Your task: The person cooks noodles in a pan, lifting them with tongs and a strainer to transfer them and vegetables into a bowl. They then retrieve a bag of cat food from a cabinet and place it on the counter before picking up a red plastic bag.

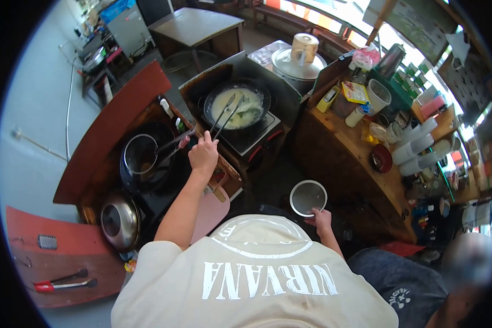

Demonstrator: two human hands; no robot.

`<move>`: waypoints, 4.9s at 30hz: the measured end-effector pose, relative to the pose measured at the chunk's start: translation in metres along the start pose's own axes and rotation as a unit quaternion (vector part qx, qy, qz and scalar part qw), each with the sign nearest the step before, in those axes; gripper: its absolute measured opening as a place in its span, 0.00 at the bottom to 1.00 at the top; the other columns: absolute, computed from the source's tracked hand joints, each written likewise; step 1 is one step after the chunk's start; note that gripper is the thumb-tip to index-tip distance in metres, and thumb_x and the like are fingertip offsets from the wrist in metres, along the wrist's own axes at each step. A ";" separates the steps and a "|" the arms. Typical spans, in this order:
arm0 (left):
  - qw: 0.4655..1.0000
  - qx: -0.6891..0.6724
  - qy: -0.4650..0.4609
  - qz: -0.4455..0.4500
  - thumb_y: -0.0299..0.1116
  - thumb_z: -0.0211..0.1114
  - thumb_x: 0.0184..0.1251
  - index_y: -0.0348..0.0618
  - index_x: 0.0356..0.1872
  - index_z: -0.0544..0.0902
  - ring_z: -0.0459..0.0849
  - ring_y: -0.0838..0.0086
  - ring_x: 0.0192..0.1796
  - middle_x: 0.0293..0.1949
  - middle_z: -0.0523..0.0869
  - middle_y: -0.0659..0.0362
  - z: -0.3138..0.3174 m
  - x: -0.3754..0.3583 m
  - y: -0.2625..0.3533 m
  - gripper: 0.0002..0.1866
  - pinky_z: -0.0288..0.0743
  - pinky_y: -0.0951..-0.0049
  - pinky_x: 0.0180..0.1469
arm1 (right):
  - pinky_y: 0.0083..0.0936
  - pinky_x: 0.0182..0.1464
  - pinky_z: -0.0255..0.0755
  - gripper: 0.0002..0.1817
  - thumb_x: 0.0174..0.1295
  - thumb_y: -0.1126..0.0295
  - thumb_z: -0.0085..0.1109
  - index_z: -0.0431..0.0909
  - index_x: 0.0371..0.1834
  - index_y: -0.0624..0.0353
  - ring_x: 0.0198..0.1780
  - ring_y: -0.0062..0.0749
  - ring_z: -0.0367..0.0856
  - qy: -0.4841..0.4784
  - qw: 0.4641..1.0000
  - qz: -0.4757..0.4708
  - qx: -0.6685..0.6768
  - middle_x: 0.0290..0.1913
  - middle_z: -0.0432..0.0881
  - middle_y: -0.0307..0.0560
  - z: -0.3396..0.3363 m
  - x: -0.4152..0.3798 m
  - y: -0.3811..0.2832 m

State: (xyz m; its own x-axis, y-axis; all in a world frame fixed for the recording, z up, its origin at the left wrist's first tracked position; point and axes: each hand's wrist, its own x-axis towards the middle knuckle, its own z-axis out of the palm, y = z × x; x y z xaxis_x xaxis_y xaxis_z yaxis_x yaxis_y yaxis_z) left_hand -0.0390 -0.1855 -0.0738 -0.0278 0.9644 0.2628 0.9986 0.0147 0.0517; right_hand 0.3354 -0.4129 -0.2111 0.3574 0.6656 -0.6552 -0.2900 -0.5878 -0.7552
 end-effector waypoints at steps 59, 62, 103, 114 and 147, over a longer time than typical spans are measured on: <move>0.970 -0.071 0.143 0.182 0.45 0.67 0.61 0.41 0.61 0.75 0.84 0.63 0.37 0.41 0.84 0.56 0.043 0.012 0.035 0.29 0.79 0.64 0.38 | 0.29 0.23 0.81 0.12 0.62 0.75 0.54 0.78 0.43 0.74 0.25 0.41 0.86 0.092 0.982 0.148 -0.079 0.32 0.86 0.58 -0.027 0.053 0.121; 0.971 -0.052 0.147 0.181 0.47 0.67 0.60 0.43 0.60 0.76 0.84 0.63 0.37 0.38 0.85 0.56 0.038 0.013 0.037 0.29 0.78 0.64 0.36 | 0.35 0.27 0.83 0.13 0.62 0.74 0.54 0.76 0.42 0.77 0.28 0.47 0.87 0.073 0.984 0.125 -0.101 0.34 0.85 0.61 -0.024 0.043 0.091; 0.978 -0.044 0.108 0.171 0.47 0.67 0.61 0.40 0.61 0.75 0.83 0.64 0.37 0.37 0.82 0.56 0.039 0.011 0.036 0.30 0.78 0.65 0.37 | 0.21 0.31 0.81 0.12 0.66 0.72 0.54 0.82 0.45 0.69 0.27 0.22 0.80 -0.152 0.968 -0.175 0.098 0.31 0.82 0.43 0.117 -0.122 -0.123; 0.980 -0.040 0.095 0.170 0.47 0.67 0.60 0.40 0.61 0.76 0.83 0.64 0.37 0.37 0.82 0.56 0.038 0.011 0.036 0.30 0.78 0.65 0.38 | 0.18 0.30 0.80 0.12 0.68 0.69 0.59 0.82 0.45 0.68 0.26 0.20 0.79 -0.178 0.971 -0.147 0.059 0.31 0.82 0.42 0.125 -0.122 -0.108; 0.982 -0.033 0.087 0.167 0.47 0.67 0.61 0.40 0.60 0.76 0.83 0.63 0.39 0.39 0.82 0.56 0.042 0.011 0.037 0.30 0.78 0.63 0.39 | 0.19 0.23 0.70 0.11 0.65 0.65 0.62 0.82 0.36 0.64 0.21 0.21 0.77 0.061 0.950 -0.305 0.036 0.25 0.81 0.41 0.029 -0.068 -0.166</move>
State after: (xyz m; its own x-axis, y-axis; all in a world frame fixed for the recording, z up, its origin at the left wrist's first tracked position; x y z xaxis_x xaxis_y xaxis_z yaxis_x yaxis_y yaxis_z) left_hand 0.0001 -0.1634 -0.1096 0.2873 0.8526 0.4364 0.9483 -0.3172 -0.0045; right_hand 0.3332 -0.3477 -0.0417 0.5774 0.8113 -0.0922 -0.0541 -0.0747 -0.9957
